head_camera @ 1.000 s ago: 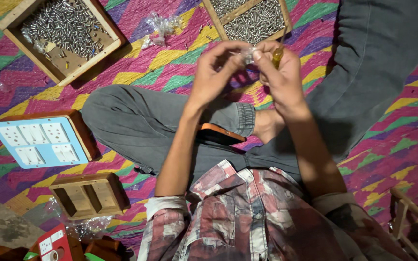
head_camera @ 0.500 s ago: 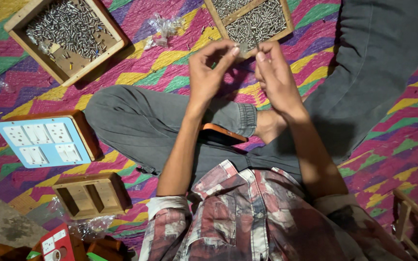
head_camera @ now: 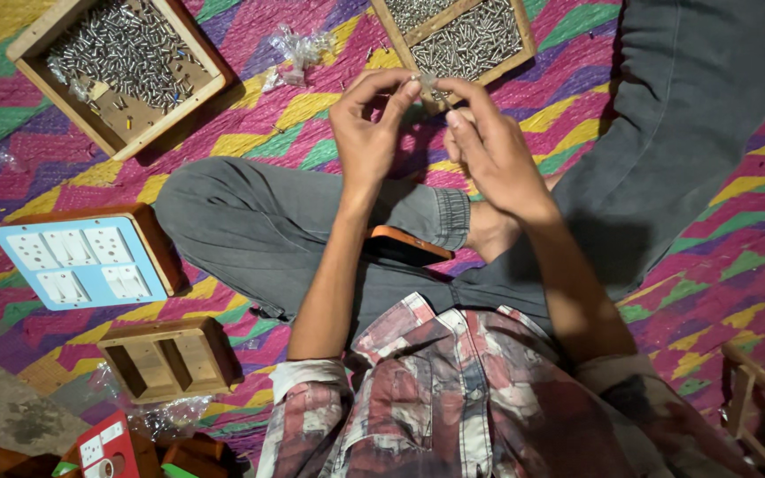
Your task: The person sits cross-legged on a floor mat and assembles electrical switch and socket plates, picking small metal screws and contact parts from wooden trays by hand and fitting them into white plastic switch bodies, occasionally reaching into the trays and repositioning parts.
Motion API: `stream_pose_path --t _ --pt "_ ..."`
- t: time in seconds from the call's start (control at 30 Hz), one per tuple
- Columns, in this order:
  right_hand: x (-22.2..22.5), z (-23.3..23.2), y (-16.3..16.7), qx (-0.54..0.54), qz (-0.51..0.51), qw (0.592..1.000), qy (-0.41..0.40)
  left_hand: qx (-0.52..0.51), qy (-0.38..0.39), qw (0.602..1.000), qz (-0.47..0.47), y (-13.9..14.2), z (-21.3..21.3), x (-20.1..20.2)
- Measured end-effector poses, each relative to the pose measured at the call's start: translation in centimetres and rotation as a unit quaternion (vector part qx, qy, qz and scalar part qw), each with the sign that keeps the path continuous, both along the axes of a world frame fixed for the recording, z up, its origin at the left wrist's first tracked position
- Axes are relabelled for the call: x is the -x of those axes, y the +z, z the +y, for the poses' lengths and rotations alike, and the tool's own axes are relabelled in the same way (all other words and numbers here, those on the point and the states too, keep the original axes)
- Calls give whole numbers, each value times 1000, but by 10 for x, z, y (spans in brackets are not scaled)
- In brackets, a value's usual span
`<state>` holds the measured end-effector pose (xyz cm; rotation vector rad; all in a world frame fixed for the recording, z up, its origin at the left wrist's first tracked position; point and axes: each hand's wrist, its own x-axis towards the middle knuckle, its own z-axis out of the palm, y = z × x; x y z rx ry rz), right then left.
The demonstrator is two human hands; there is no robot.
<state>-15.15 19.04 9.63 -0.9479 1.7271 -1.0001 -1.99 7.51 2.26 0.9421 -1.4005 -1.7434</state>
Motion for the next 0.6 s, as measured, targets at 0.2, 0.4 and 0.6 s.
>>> stream_pose_path --t 0.2,0.4,0.6 --pt "1 -2 -9 3 -45 999 4 84 -19 995 -50 8 1 1" --pt "1 -2 -13 -37 15 999 -5 106 -22 991 -77 12 4 4" --pt "-4 4 -35 37 -9 998 -50 264 -18 958 -108 19 12 7"
